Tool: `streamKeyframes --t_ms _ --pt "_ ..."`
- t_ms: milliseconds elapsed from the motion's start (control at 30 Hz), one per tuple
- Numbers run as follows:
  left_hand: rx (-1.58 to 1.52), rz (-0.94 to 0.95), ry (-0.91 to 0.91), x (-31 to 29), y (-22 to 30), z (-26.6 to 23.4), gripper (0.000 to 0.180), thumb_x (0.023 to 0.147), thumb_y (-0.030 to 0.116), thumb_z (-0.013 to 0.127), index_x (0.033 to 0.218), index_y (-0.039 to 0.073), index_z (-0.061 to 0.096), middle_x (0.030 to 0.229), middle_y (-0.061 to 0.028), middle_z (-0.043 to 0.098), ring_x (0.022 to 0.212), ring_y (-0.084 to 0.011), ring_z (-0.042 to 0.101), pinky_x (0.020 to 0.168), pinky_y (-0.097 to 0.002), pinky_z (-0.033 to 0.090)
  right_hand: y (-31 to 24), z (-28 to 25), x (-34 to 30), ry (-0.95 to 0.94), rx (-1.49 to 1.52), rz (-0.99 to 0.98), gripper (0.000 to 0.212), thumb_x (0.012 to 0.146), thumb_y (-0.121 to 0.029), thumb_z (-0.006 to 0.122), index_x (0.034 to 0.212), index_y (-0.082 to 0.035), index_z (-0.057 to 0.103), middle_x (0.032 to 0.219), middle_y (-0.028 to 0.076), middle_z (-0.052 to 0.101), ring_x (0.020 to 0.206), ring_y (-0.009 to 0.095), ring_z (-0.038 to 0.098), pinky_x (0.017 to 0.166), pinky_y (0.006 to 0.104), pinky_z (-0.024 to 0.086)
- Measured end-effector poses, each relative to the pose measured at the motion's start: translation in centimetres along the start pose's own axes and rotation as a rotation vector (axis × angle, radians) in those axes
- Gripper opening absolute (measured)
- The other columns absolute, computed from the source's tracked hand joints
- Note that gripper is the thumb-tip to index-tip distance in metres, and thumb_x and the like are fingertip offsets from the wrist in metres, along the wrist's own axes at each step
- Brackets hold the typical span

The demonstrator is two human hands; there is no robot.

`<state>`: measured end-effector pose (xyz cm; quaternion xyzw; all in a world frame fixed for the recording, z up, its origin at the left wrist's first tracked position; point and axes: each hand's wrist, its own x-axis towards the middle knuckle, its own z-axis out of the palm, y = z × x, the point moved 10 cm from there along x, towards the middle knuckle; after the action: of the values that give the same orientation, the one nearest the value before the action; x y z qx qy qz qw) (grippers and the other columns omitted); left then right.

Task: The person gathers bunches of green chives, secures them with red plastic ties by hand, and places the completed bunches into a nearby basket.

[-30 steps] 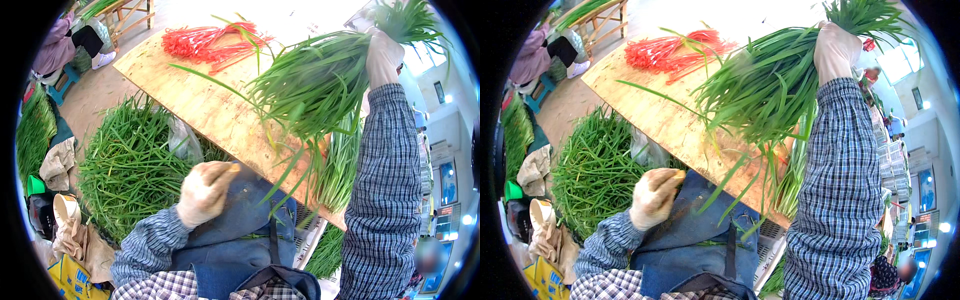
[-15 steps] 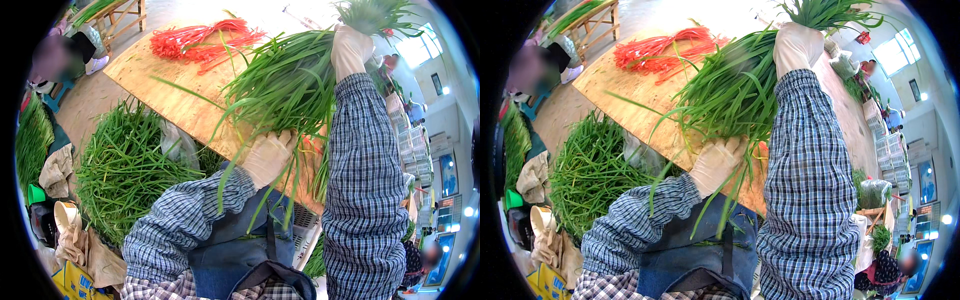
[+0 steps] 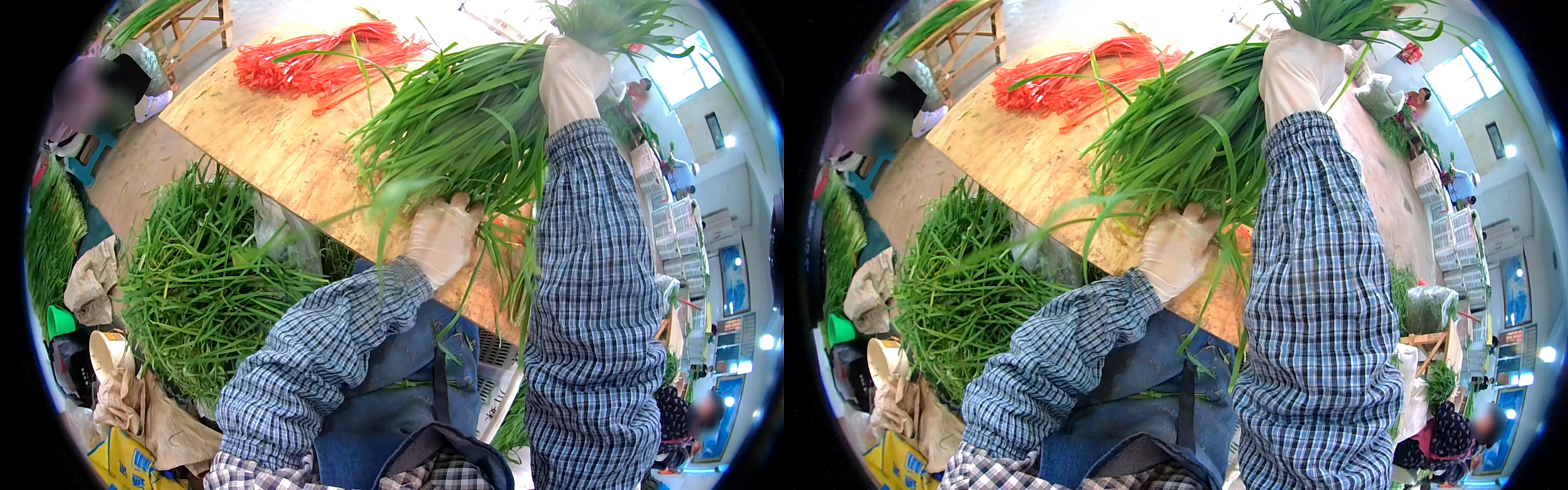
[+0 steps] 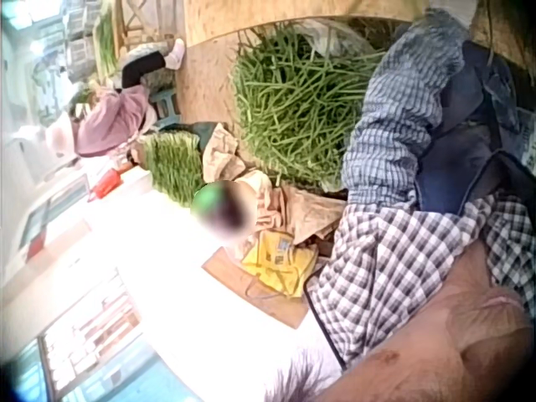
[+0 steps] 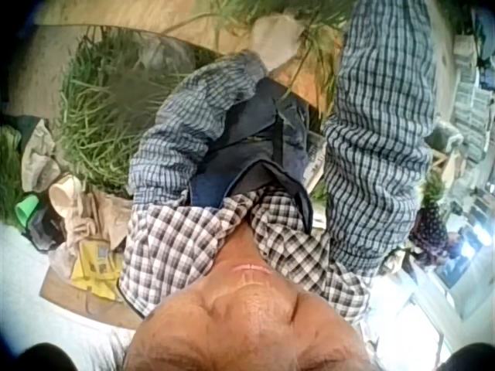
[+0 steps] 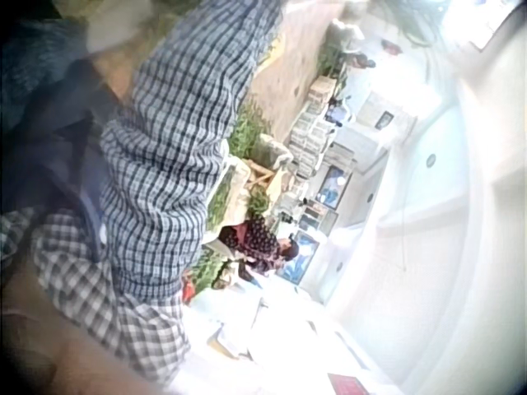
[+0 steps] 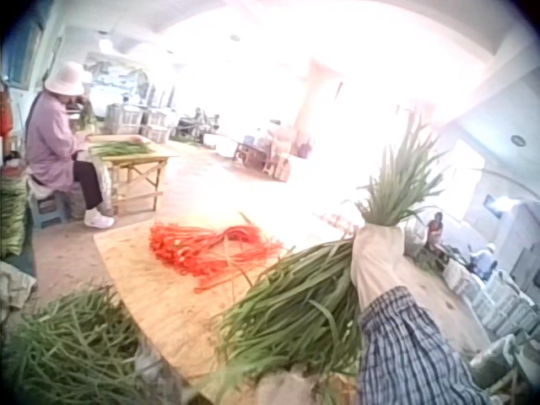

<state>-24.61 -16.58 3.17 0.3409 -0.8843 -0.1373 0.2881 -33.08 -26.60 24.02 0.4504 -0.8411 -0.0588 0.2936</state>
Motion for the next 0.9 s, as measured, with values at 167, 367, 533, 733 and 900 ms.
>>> streamKeyframes --t_ms 167,367,533,733,900 --pt "-0.159 0.022 0.054 0.2 0.2 0.4 0.035 0.070 0.020 0.060 0.104 0.011 0.058 0.093 -0.0127 0.053 0.073 -0.0285 0.059 0.063 -0.0402 0.048 0.0 -1.0 -0.3 0.057 -0.087 -0.086 0.040 0.089 -0.033 0.045 0.103 0.001 0.061 0.103 0.016 0.063 0.093 0.025 0.061 0.081 0.0314 0.045" --pt "-0.020 0.043 -0.033 0.3 -1.0 3.1 0.023 0.070 0.016 0.058 0.091 0.007 0.062 0.088 -0.0141 0.053 0.069 -0.0284 0.059 0.061 -0.0403 0.048 0.2 1.9 1.6 0.124 -0.009 -0.022 0.019 0.077 -0.023 0.063 0.091 -0.011 0.067 0.090 0.007 0.067 0.083 0.023 0.065 0.068 0.0290 0.050" --pt "0.013 -0.031 0.061 0.4 -1.2 1.9 0.015 0.069 0.014 0.059 0.081 0.006 0.061 0.084 -0.0131 0.053 0.067 -0.0253 0.059 0.060 -0.0388 0.048 0.3 1.2 1.1 0.085 0.013 0.034 0.017 0.077 -0.019 0.064 0.093 -0.015 0.069 0.091 0.006 0.068 0.084 0.024 0.065 0.070 0.0297 0.051" --pt "0.168 0.122 -0.092 -2.4 0.8 -3.0 0.014 0.064 0.010 0.063 0.078 0.007 0.061 0.083 -0.0098 0.052 0.067 -0.0232 0.057 0.057 -0.0346 0.046 3.9 -3.1 -0.9 -0.043 -0.247 0.066 0.028 0.082 -0.018 0.061 0.109 -0.010 0.062 0.112 0.009 0.061 0.103 0.025 0.060 0.080 0.0310 0.050" --pt "-0.135 0.148 0.256 -6.7 -1.7 -13.4 0.011 0.070 0.009 0.055 0.079 0.002 0.056 0.082 -0.0117 0.052 0.074 -0.0261 0.054 0.059 -0.0341 0.047 7.8 0.2 3.2 -0.111 -0.106 0.097 0.039 0.081 -0.025 0.062 0.114 -0.006 0.058 0.113 0.010 0.060 0.103 0.022 0.059 0.084 0.0310 0.048"
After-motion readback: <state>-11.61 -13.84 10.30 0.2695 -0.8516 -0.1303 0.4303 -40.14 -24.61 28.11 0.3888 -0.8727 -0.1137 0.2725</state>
